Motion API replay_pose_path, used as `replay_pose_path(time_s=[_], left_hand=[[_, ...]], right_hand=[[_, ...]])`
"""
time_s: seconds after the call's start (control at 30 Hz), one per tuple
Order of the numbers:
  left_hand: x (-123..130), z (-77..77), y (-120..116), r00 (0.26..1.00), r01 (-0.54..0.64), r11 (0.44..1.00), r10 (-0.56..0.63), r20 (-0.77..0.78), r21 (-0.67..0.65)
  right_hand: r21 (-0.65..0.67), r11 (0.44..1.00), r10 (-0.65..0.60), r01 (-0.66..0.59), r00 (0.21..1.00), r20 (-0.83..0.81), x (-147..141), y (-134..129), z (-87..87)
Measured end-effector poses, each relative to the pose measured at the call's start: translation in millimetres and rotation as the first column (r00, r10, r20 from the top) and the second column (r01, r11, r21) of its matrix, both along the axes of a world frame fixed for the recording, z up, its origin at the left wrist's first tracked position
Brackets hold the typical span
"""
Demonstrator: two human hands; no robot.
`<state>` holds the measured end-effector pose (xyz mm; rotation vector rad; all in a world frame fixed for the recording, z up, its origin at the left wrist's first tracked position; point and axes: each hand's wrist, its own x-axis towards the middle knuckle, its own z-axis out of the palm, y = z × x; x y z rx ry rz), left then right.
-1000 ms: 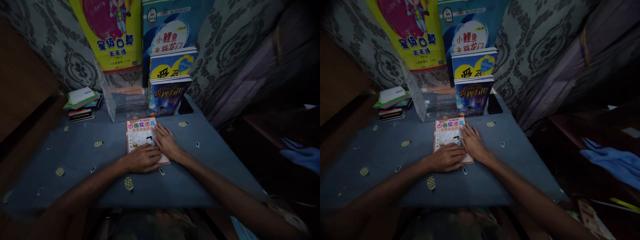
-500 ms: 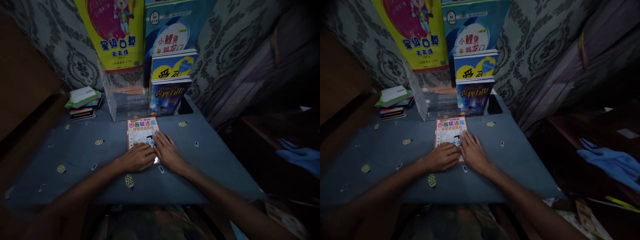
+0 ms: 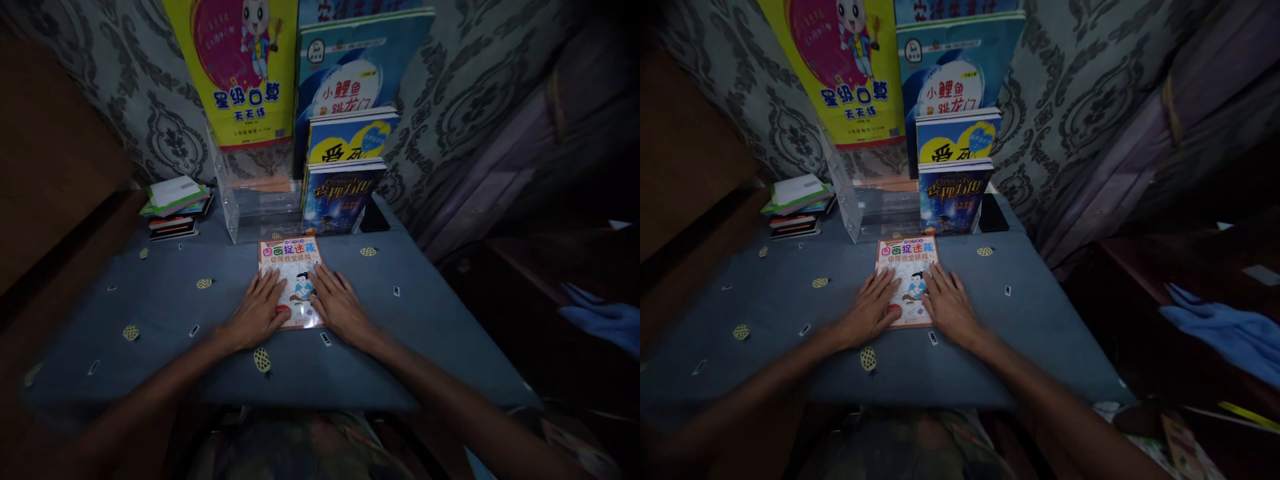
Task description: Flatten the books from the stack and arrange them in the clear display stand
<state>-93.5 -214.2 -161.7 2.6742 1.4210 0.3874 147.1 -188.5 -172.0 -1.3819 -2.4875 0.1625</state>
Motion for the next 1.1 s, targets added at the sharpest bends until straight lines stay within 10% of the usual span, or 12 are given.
replay_pose_path(time_s=[0.83, 1.1], left_hand=[[11, -3.0, 37, 0.943, -0.33, 0.944, 0.328, -0.057, -0.016], [4, -14.5, 44, 0.83, -0.267, 0.952, 0.306, 0.466, -0.149]], right_hand=[[-0.107, 0.992, -0.054, 0.061, 0.997, 0.06, -18, 39, 20.3], [-0.012, 0.992, -0.127, 0.126, 0.992, -0.026, -30, 52, 3.4]])
